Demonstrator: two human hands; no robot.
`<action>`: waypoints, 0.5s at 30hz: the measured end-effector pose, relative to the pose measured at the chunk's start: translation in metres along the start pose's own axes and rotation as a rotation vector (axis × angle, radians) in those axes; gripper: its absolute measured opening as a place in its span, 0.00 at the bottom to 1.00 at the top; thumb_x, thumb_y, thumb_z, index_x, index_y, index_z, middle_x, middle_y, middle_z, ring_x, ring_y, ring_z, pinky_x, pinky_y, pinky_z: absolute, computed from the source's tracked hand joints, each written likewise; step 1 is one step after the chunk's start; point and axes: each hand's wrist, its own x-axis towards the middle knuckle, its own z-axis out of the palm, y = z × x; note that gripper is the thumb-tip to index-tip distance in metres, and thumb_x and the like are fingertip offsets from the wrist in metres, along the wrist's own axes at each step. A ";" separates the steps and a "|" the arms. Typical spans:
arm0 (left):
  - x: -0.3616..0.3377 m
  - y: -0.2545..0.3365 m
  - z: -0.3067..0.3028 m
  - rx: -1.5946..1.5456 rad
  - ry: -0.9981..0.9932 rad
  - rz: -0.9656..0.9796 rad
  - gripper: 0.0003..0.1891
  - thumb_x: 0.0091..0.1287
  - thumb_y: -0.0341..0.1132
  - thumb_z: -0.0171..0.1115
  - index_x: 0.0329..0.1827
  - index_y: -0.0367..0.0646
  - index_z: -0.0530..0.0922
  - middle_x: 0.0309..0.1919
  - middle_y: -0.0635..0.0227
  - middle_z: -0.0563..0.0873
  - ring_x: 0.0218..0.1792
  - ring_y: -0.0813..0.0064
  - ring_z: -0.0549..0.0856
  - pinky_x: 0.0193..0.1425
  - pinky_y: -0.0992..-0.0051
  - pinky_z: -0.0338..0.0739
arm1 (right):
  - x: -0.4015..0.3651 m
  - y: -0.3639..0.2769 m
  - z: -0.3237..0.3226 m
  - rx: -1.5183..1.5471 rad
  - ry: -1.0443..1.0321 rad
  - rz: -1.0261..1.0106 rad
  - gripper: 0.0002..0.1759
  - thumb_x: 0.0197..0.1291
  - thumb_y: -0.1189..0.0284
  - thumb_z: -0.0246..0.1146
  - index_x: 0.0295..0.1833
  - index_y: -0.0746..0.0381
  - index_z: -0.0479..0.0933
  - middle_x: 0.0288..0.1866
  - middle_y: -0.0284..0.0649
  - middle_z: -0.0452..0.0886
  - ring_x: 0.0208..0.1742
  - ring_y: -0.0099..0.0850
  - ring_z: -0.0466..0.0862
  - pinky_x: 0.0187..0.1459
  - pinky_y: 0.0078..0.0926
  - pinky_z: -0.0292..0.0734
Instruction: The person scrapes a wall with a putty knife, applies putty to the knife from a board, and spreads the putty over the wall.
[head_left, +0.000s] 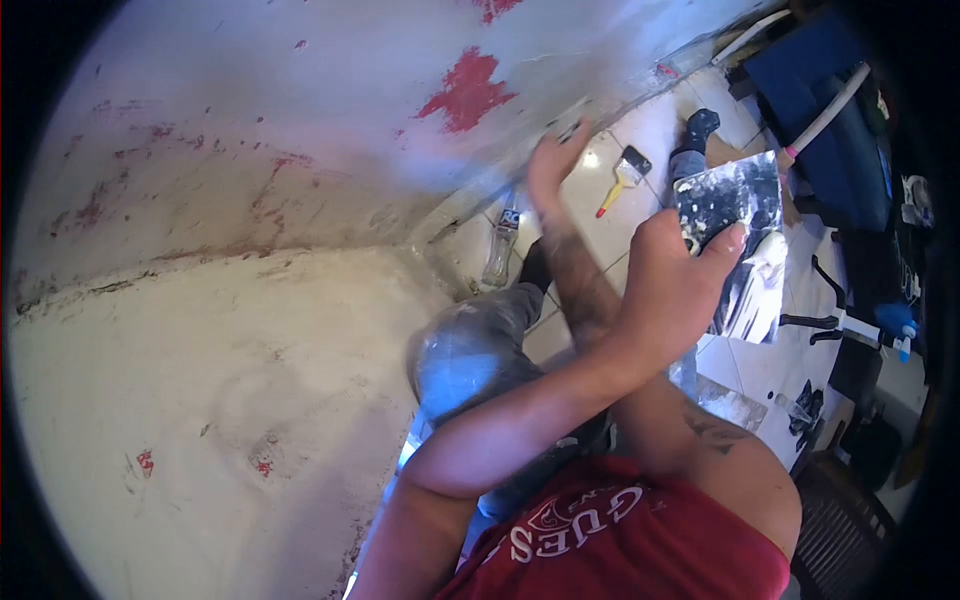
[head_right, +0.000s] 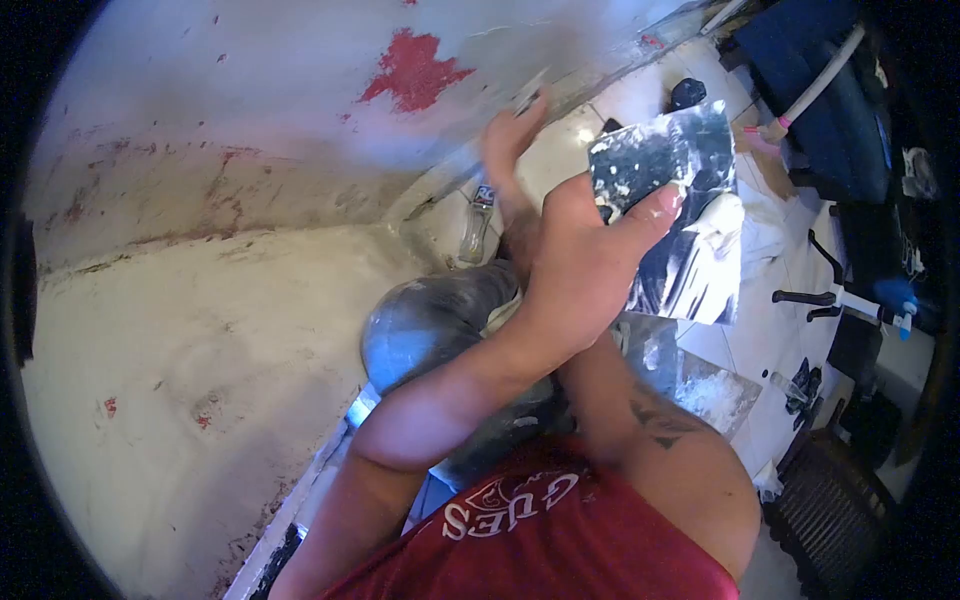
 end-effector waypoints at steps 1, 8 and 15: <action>0.000 0.003 -0.002 0.019 0.002 -0.016 0.07 0.62 0.29 0.59 0.36 0.31 0.79 0.27 0.65 0.84 0.27 0.83 0.80 0.32 0.76 0.75 | 0.030 0.014 0.006 -0.023 0.017 -0.030 0.30 0.52 0.82 0.54 0.63 0.72 0.59 0.62 0.54 0.65 0.65 0.44 0.64 0.67 0.33 0.54; 0.009 0.006 -0.003 -0.042 0.000 -0.015 0.07 0.61 0.28 0.59 0.38 0.33 0.79 0.28 0.68 0.84 0.28 0.82 0.80 0.35 0.75 0.75 | 0.025 -0.044 0.034 -0.133 -0.063 -0.054 0.27 0.53 0.80 0.54 0.62 0.66 0.63 0.56 0.52 0.68 0.61 0.48 0.68 0.61 0.38 0.61; 0.018 0.005 -0.013 -0.079 -0.010 -0.039 0.09 0.63 0.28 0.59 0.43 0.32 0.77 0.33 0.68 0.83 0.34 0.80 0.81 0.41 0.78 0.75 | -0.092 -0.094 -0.024 0.288 -0.768 -0.152 0.33 0.48 0.84 0.57 0.64 0.66 0.62 0.58 0.47 0.69 0.61 0.40 0.70 0.61 0.37 0.64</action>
